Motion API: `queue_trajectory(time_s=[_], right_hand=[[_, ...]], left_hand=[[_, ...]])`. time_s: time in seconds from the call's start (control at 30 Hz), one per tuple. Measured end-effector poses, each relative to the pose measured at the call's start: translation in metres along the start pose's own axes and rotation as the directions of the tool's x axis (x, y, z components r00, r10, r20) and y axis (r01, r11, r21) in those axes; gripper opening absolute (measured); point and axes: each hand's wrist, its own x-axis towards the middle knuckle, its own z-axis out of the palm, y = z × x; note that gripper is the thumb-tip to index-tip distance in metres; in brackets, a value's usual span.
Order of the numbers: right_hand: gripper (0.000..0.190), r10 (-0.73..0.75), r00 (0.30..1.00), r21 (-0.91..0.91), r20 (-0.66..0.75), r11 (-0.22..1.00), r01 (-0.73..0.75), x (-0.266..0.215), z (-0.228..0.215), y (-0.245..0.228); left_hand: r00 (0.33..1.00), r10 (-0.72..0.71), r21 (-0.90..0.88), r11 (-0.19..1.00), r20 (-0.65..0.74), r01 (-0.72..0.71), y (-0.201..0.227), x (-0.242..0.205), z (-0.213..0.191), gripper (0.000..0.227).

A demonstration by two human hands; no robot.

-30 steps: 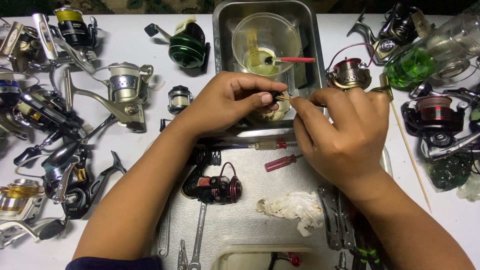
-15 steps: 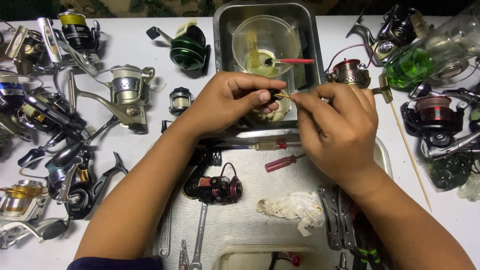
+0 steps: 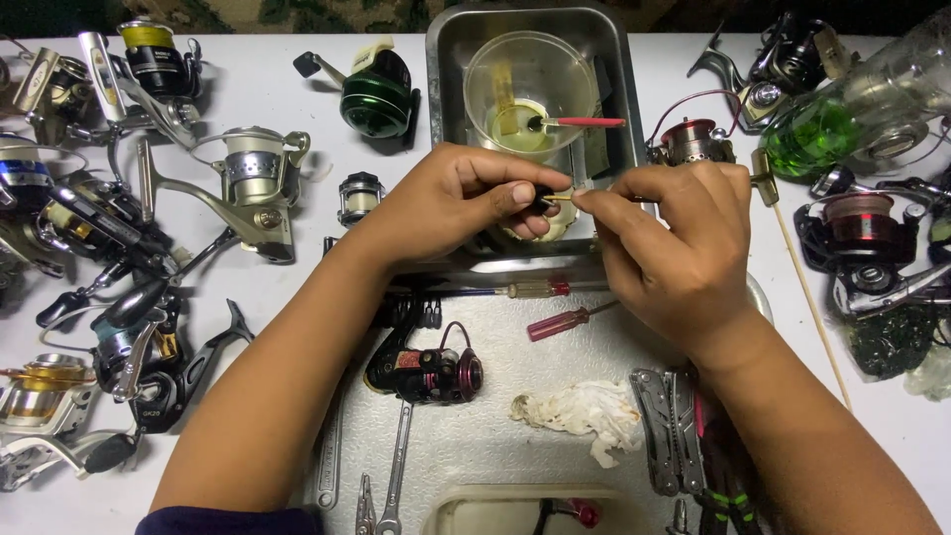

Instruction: Servicing a fishing reel by disassembling the spool, cleaning parts, and applying grease before reassembly.

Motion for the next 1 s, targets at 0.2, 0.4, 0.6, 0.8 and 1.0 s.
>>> queue_trajectory(time_s=[0.2, 0.4, 0.6, 0.8, 1.0], right_hand=[[0.023, -0.035, 0.999, 0.034, 0.011, 0.999, 0.034, 0.001, 0.001, 0.005], [0.018, 0.056, 0.998, 0.137, 0.01, 0.989, -0.057, 0.002, 0.001, 0.007], [0.015, 0.16, 0.987, 0.228, 0.013, 0.961, -0.159, 0.003, 0.001, 0.003], [0.016, 0.175, 0.984, 0.198, -0.022, 0.966, -0.167, -0.001, 0.001, 0.006], [0.016, 0.195, 0.978, 0.016, 0.077, 0.98, -0.197, -0.009, 0.012, 0.02]], left_hand=[[0.999, -0.008, 0.017, 1.0, 0.051, 0.007, -0.001, 0.001, -0.002, 0.036], [0.999, -0.016, -0.009, 1.0, 0.04, 0.016, -0.001, 0.0, 0.0, 0.037], [0.999, -0.003, -0.013, 1.0, 0.033, 0.003, 0.0, 0.0, 0.001, 0.036], [1.0, -0.015, 0.031, 0.999, -0.004, 0.015, 0.001, 0.001, 0.0, 0.037], [0.991, 0.027, 0.353, 0.935, -0.13, 0.021, 0.009, 0.003, 0.001, 0.03]])
